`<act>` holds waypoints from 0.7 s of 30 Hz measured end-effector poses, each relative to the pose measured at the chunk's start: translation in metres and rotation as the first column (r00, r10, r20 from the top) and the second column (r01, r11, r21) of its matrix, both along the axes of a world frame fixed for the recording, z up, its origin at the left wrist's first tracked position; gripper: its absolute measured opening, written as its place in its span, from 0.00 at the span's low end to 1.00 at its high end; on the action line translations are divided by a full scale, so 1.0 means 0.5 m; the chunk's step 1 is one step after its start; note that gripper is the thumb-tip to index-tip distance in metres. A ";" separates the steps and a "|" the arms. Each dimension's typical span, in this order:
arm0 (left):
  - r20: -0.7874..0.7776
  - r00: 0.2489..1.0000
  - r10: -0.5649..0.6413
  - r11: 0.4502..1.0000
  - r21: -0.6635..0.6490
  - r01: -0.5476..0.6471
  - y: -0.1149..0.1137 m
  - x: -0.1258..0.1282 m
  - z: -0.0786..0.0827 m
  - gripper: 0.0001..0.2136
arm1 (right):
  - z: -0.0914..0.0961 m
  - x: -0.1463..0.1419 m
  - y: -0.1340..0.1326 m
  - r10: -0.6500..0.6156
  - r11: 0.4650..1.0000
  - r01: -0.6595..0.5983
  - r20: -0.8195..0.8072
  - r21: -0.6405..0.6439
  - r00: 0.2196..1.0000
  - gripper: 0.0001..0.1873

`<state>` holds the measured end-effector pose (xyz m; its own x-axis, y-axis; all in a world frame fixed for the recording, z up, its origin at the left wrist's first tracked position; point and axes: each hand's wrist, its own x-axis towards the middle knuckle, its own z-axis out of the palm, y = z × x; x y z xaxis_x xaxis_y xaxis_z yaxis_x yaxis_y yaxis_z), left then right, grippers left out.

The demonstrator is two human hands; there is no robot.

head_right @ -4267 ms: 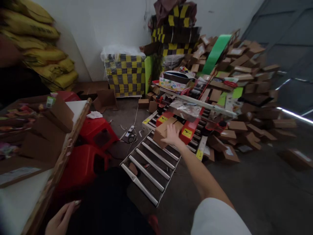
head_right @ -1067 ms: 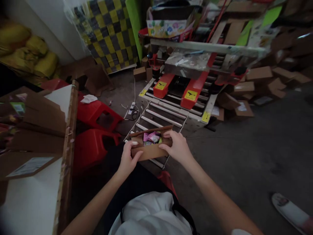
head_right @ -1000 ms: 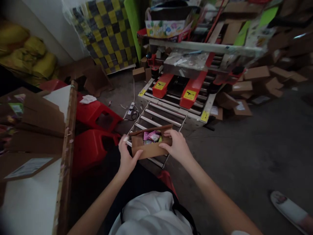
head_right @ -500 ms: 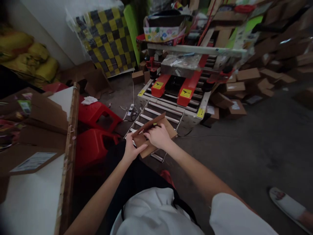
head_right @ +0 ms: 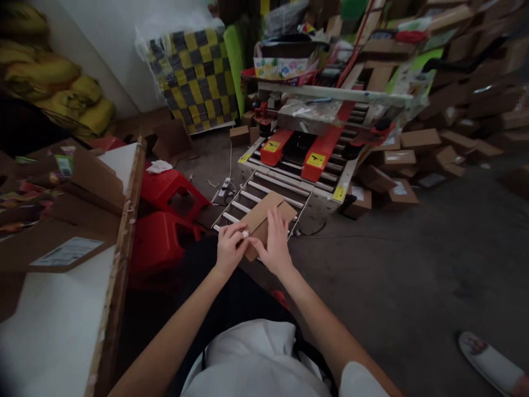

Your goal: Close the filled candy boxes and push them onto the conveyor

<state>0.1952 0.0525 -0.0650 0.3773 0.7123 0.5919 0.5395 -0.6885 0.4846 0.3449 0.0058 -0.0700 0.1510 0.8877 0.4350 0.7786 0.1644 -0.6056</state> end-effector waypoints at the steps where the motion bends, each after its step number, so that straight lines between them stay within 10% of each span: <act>1: -0.012 1.000 0.013 1.000 -0.013 -0.013 -0.002 -0.001 0.004 0.08 | 0.000 -0.007 -0.008 0.052 0.997 -0.050 0.033 -0.061 0.998 0.40; 8: 0.135 0.991 -0.002 0.953 -0.299 0.043 -0.001 -0.014 0.023 0.15 | 0.025 -0.038 -0.018 0.171 0.972 -0.124 0.238 -0.199 0.956 0.45; 12: 0.245 0.969 0.021 0.926 -0.370 0.073 0.003 -0.065 0.025 0.10 | 0.001 0.027 0.075 0.159 0.983 -0.121 0.304 -0.140 0.939 0.36; 21: 0.072 0.840 0.538 0.840 -0.131 -0.526 -0.034 -0.349 0.065 0.08 | 0.047 0.286 0.406 0.033 0.977 -0.059 0.131 0.206 0.991 0.28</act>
<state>0.0207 0.0354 -0.0323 -0.1352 0.8441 0.5189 0.7524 -0.2533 0.6080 0.4879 0.2090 -0.0464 0.0442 0.7799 0.6244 0.8352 0.3141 -0.4515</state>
